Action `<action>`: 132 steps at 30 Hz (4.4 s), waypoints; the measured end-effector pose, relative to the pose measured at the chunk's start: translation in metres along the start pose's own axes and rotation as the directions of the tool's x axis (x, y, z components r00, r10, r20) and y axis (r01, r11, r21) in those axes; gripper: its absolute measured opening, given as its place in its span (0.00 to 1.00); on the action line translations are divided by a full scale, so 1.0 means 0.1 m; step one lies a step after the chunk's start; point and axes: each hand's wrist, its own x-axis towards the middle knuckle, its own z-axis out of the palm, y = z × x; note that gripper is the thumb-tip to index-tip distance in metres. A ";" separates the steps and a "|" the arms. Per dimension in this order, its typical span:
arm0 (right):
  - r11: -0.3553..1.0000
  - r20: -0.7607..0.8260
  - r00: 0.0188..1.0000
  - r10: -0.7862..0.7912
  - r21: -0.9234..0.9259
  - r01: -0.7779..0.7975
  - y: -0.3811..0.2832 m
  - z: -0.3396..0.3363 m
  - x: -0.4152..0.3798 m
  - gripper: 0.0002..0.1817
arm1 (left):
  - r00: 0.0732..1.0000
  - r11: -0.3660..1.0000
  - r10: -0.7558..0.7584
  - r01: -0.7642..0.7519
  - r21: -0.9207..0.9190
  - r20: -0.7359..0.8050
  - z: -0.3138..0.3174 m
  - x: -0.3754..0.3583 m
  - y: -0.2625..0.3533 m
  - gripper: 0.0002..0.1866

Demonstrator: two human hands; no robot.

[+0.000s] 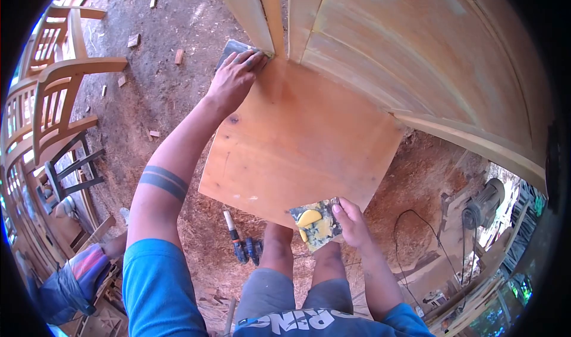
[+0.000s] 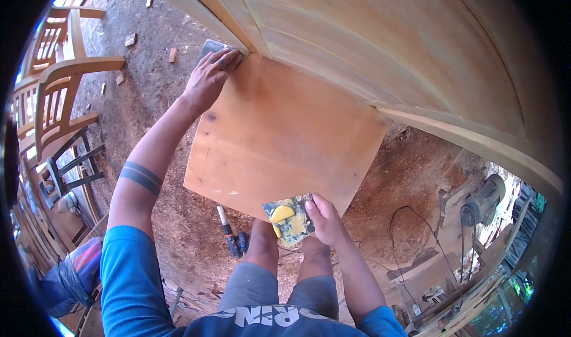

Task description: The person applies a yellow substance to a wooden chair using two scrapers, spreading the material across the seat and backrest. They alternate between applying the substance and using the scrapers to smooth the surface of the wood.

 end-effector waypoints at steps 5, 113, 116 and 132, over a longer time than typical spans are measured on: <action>0.999 0.017 1.000 -0.012 -0.032 0.012 -0.08 0.01 -0.03 0.16 | 0.987 0.991 0.013 0.008 -0.136 0.159 -0.48 0.04 -0.11 0.29; 0.831 -0.498 0.858 -0.122 0.421 0.363 -0.48 -0.18 -0.16 0.17 | 0.737 -0.037 -0.553 0.444 -0.895 0.389 -1.41 -1.19 2.42 0.23; 0.777 -0.511 0.850 -0.127 0.481 0.405 -0.49 -0.08 -0.19 0.17 | 0.813 0.446 -0.577 0.242 -0.862 -0.071 -1.57 -1.25 2.71 0.20; 0.710 -0.455 0.880 -0.137 0.575 0.407 -0.64 0.29 -0.48 0.18 | 0.892 0.704 -0.425 0.219 -0.675 -0.153 -1.34 -1.72 2.94 0.32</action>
